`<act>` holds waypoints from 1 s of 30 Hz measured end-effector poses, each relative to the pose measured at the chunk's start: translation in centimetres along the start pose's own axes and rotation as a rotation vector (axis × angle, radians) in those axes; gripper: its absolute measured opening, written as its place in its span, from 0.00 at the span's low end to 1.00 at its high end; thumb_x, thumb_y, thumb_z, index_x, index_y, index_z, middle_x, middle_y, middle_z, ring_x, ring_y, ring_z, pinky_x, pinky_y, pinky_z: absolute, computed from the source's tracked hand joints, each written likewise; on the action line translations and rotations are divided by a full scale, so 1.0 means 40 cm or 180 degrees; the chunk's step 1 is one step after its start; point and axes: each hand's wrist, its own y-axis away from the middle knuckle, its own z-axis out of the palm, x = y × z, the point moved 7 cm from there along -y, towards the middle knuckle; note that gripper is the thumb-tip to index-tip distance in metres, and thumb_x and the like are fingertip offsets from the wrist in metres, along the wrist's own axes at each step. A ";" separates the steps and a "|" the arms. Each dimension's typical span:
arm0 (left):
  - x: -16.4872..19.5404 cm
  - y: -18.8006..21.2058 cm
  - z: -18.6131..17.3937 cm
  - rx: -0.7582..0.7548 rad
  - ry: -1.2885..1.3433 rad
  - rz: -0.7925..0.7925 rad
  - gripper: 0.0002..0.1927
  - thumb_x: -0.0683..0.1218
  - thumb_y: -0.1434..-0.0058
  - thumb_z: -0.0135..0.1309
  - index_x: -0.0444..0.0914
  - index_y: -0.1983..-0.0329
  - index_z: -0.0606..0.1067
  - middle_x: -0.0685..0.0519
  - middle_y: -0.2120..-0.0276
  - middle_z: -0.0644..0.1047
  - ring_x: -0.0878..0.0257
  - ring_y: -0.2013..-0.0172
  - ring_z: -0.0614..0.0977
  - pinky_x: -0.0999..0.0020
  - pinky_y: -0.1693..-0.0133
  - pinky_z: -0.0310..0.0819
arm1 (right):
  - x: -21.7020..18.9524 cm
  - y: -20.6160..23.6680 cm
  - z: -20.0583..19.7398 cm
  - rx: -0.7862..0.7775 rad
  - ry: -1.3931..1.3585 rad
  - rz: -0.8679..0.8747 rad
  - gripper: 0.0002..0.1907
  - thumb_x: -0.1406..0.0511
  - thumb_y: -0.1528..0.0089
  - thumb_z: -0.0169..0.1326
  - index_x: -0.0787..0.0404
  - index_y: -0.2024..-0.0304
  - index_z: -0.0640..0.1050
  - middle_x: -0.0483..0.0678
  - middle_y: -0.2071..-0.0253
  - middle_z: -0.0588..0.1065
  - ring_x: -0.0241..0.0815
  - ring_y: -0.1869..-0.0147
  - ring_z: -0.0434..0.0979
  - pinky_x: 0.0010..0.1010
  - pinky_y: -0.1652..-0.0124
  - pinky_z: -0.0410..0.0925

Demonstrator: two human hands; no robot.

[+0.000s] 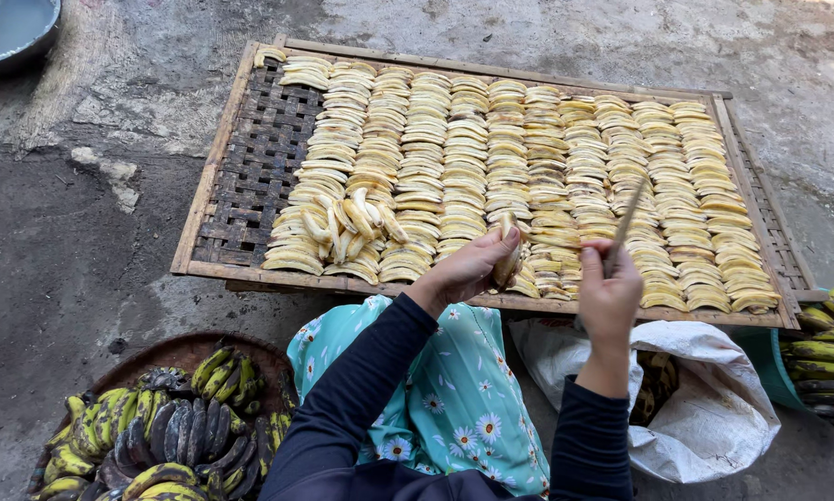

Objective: The person sits on the ground beside a woven bamboo tray and slices peeled bananas with a knife, arranging the slices in rows on the tray. They take whole bananas from a basket, peel them, cut them lengthwise, and lay the pieces out to fill the tray for drying.

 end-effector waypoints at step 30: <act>0.089 0.073 0.085 0.0775 -0.1997 0.2144 0.22 0.44 0.33 0.57 0.34 0.38 0.69 0.47 0.46 0.72 0.60 0.53 0.83 0.67 0.54 0.83 | -0.040 -0.006 0.133 -0.0342 -0.0575 0.0566 0.12 0.68 0.34 0.60 0.70 0.51 0.78 0.40 0.75 0.73 0.28 0.80 0.66 0.21 0.81 0.58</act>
